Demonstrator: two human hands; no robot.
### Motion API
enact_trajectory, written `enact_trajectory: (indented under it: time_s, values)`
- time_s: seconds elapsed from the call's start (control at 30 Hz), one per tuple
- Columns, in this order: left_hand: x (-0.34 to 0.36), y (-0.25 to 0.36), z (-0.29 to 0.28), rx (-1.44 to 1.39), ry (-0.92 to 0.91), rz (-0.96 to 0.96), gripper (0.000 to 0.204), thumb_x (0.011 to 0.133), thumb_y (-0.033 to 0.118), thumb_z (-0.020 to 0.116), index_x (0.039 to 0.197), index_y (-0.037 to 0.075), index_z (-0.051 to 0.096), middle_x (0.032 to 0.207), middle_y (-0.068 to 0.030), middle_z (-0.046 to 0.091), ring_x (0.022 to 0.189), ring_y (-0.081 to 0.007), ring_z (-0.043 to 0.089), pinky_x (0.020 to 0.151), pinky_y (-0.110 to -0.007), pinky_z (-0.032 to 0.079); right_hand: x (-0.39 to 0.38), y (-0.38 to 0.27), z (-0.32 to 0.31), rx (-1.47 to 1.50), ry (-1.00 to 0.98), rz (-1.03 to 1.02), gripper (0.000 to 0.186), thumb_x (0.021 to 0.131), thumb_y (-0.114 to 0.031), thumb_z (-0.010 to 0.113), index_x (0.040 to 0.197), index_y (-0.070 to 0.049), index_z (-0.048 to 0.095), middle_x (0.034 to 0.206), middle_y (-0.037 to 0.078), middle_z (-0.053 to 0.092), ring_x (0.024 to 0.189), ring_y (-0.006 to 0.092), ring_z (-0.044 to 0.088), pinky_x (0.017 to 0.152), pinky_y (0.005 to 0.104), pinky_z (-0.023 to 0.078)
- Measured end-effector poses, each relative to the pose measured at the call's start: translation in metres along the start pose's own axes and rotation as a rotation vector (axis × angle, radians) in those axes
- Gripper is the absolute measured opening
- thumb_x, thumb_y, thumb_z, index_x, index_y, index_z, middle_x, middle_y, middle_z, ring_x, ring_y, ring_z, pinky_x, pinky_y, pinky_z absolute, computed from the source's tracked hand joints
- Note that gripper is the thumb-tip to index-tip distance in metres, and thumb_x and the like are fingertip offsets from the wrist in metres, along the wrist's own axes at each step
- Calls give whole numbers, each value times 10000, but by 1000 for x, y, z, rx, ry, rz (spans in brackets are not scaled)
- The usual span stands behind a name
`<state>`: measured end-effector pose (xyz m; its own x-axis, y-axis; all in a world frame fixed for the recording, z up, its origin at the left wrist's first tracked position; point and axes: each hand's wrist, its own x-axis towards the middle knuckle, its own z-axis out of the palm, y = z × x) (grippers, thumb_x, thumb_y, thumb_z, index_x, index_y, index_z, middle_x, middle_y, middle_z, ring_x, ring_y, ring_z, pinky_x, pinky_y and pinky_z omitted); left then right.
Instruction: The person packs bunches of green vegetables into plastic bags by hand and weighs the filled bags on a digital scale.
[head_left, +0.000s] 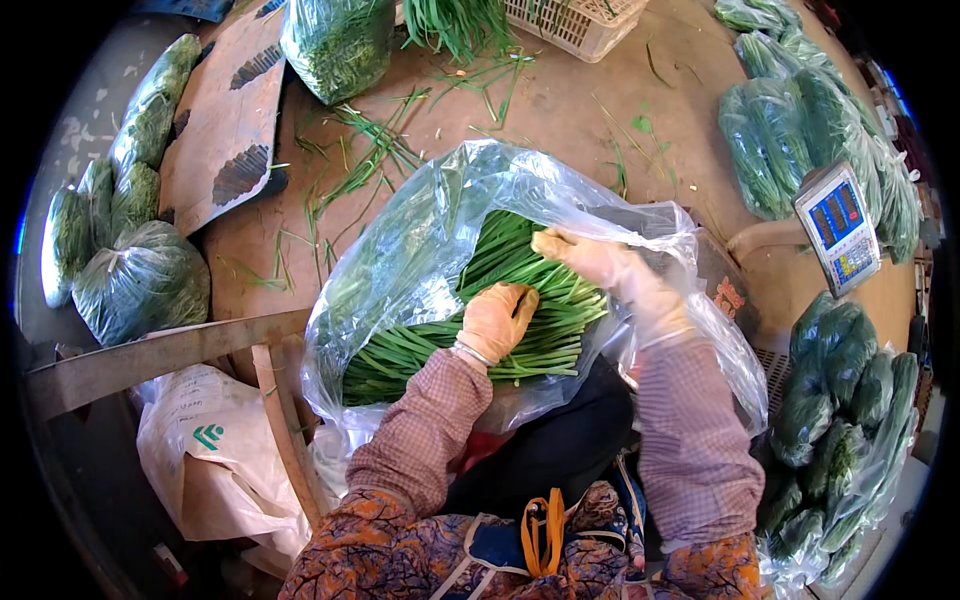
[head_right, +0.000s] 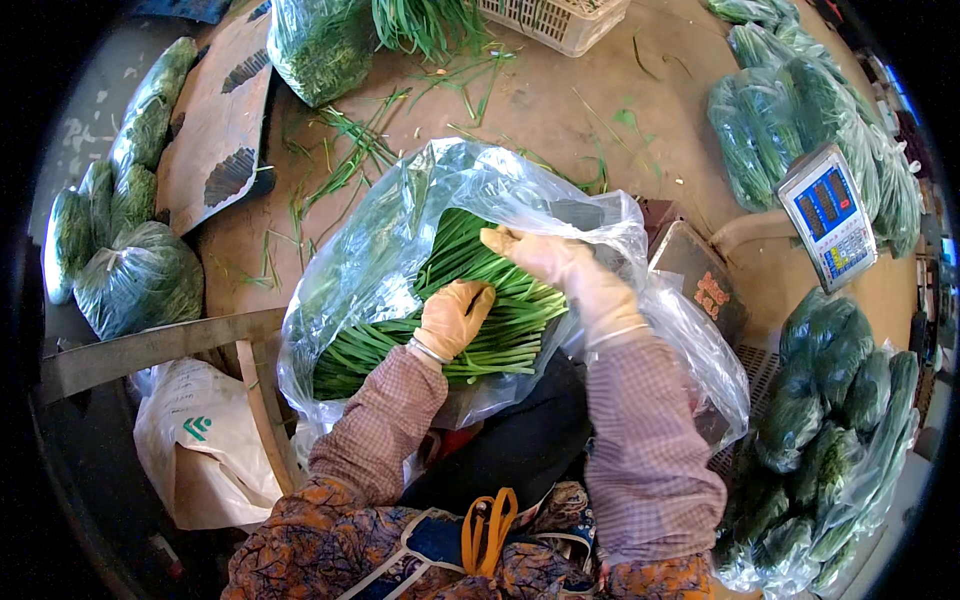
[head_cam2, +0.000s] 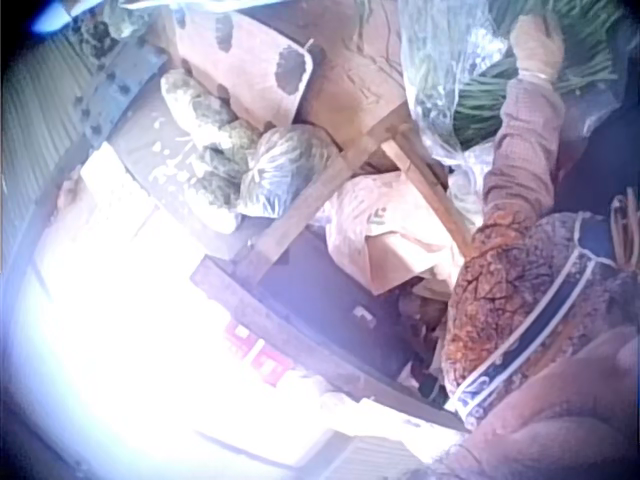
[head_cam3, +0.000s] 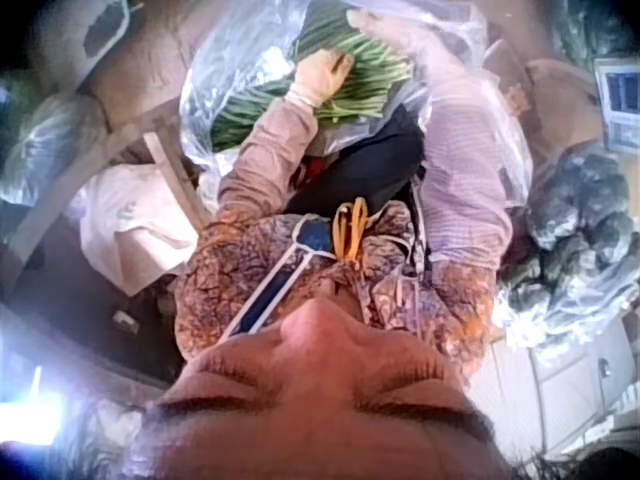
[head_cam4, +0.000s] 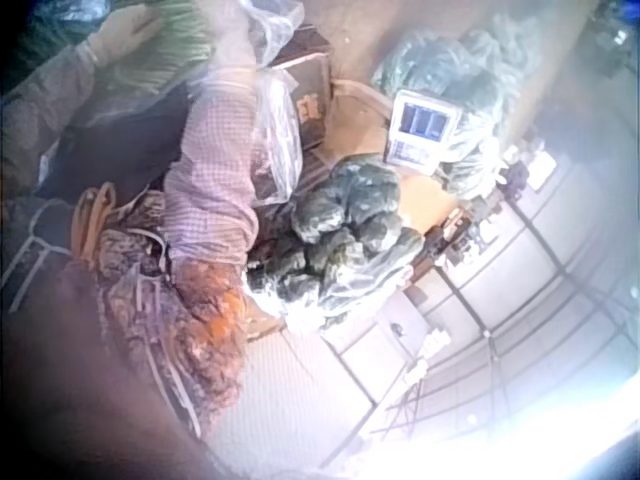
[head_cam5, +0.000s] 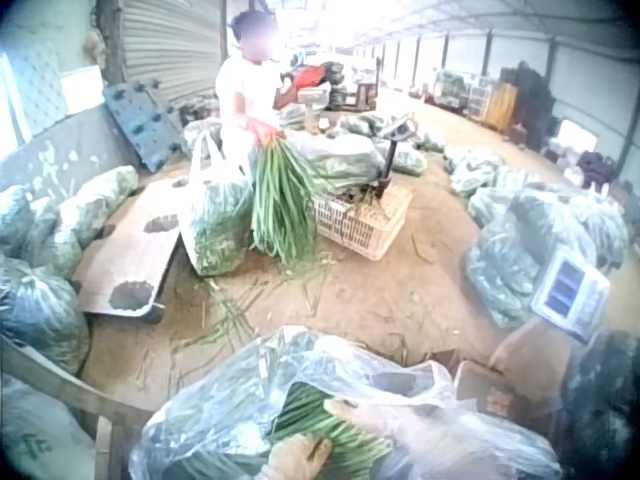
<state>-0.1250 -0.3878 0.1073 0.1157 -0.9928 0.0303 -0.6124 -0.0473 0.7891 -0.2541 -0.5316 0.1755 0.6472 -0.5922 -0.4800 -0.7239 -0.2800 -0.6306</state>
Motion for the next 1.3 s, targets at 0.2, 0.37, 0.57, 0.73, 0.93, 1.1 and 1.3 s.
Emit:
enact_trajectory:
  time_s: [0.2, 0.37, 0.57, 0.73, 0.93, 1.1, 1.3]
  values:
    - [5, 4, -1, -10, -91, 59, 225, 864, 228, 504, 868, 30, 610, 773, -166, 599, 735, -336, 567, 674, -402, 448, 0, 31, 49, -393, 43, 237, 742, 781, -688, 389, 1132, -50, 535, 1126, 235, 540, 1083, 381, 484, 910, 405, 384]
    - [-23, 24, -51, -519, 231, 4, 190, 907, 90, 451, 997, -18, 580, 1011, -101, 580, 918, -192, 546, 814, -276, 421, -32, 22, 35, -149, -81, 170, 728, 759, -665, 465, 1089, -22, 554, 1031, 221, 584, 981, 360, 538, 837, 407, 407]
    - [-121, 15, -61, -1351, -749, -1004, 808, 785, 707, 350, 1113, -11, 525, 1034, -154, 588, 747, -226, 606, 640, -271, 482, -73, 7, 31, 52, -108, 38, 648, 729, -436, 674, 1191, -22, 490, 1125, 118, 563, 1093, 211, 479, 919, 320, 346]
    - [-114, 18, -18, -1559, -300, -1106, 806, 731, 683, 501, 1233, 60, 407, 1195, -116, 456, 1049, -274, 471, 904, -404, 371, -91, -45, 18, -42, -183, 67, 671, 674, -245, 724, 1248, -28, 450, 1108, 94, 581, 1047, 182, 503, 908, 264, 346]
    - [-115, 20, 5, -1631, -55, -1081, 529, 769, 462, 642, 1160, 148, 476, 1133, -44, 481, 1040, -236, 445, 908, -419, 327, -114, -24, 40, 540, -11, -85, 600, 639, -216, 711, 1166, -23, 495, 1030, 135, 598, 960, 223, 551, 822, 302, 416]
    - [-137, 15, 7, -1702, -63, -1056, 348, 821, 305, 620, 1086, 103, 520, 1045, -63, 539, 940, -243, 503, 806, -388, 405, -105, -61, 21, 112, 51, 17, 482, 660, -107, 716, 1091, 6, 532, 961, 71, 610, 889, 141, 557, 789, 278, 446]
    - [-140, 32, -7, -1747, -53, -1169, 310, 843, 297, 596, 1030, 56, 541, 994, -109, 582, 866, -243, 590, 698, -321, 494, -117, -51, 1, 557, 197, 104, 503, 612, -200, 752, 1043, -14, 572, 849, 59, 626, 734, 132, 562, 673, 272, 462]
